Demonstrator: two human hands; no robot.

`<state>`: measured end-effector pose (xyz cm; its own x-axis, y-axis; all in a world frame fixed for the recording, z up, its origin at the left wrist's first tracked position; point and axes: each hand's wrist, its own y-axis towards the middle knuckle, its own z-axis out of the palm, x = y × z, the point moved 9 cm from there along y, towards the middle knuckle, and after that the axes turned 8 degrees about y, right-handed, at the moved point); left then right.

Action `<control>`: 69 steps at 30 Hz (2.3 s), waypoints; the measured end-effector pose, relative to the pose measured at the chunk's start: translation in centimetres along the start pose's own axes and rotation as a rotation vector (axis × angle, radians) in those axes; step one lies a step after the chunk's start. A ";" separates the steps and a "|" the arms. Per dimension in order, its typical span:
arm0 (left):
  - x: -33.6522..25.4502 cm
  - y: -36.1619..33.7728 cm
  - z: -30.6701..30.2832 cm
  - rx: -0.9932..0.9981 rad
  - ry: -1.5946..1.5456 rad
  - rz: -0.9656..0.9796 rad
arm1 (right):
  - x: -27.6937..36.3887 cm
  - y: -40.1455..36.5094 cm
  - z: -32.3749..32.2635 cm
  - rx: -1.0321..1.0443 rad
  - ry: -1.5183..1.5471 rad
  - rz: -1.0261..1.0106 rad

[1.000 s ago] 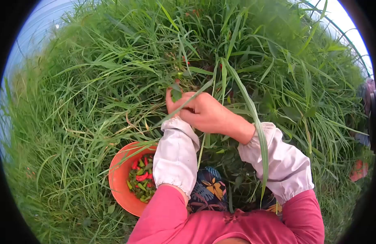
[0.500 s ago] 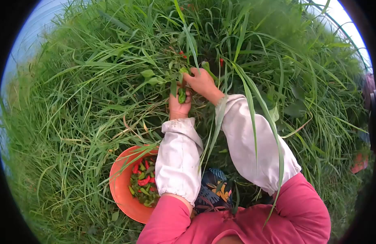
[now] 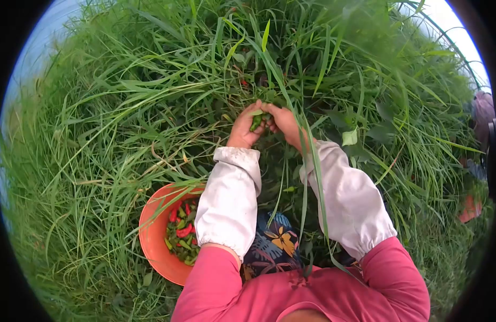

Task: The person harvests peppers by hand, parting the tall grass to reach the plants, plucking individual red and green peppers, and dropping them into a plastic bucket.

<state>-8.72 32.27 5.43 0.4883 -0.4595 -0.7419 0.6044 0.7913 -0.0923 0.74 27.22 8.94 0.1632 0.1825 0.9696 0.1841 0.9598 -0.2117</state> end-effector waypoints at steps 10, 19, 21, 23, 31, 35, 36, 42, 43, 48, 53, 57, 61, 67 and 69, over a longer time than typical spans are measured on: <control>0.6 -3.4 -1.9 -0.068 -0.339 -0.017 | -4.3 -5.2 -3.7 0.263 -0.818 -0.349; -2.5 -12.8 0.1 -0.140 0.089 0.026 | -5.4 -9.4 -9.0 0.267 -1.316 -0.754; -5.3 -18.9 3.6 -0.133 0.588 0.024 | -5.9 -9.1 -11.3 0.262 -1.373 -0.779; -7.2 -24.2 4.9 -0.072 1.179 0.052 | -5.9 -9.3 -13.1 0.261 -1.413 -0.817; -6.2 -35.3 3.4 -0.128 2.260 -0.265 | -6.4 -9.7 -13.8 0.280 -1.404 -0.766; -4.2 -29.8 7.5 -0.261 0.304 0.187 | -6.7 -10.7 -13.5 0.281 -1.358 -0.832; -1.0 -27.5 6.7 -0.311 0.058 0.105 | -7.2 -10.5 -13.7 0.289 -1.357 -0.820; 9.4 -17.8 1.0 -0.915 -0.115 -0.091 | -7.7 -9.9 -14.9 0.316 -1.344 -0.685; 8.9 -17.4 -1.7 -1.071 -0.124 -0.029 | -7.4 -9.9 -15.1 0.312 -1.305 -0.698; 2.0 -19.5 -5.9 -1.400 0.005 0.463 | -6.9 -11.0 -15.2 0.313 -1.242 -0.800; -5.8 -18.1 -8.4 -1.503 0.053 0.778 | -7.3 -11.6 -16.2 0.299 -1.273 -0.711; -10.1 -12.8 -11.4 -1.022 -0.198 0.676 | -9.0 -12.0 -16.7 0.312 -1.276 -0.682; -16.9 -8.2 -10.1 -1.227 0.220 0.861 | -10.3 -12.7 -16.8 0.304 -1.281 -0.727; -22.5 2.4 -4.5 -0.872 0.210 0.932 | -8.0 -14.8 -15.1 0.250 -1.259 -0.646; -20.3 8.1 -1.5 -0.717 0.419 0.933 | -8.9 -15.6 -15.0 0.257 -1.316 -0.651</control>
<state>-14.69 48.67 18.74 0.2281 0.4545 -0.8610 -0.4079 0.8476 0.3393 11.00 7.42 1.81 -0.8741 -0.3600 0.3262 -0.3155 0.9313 0.1822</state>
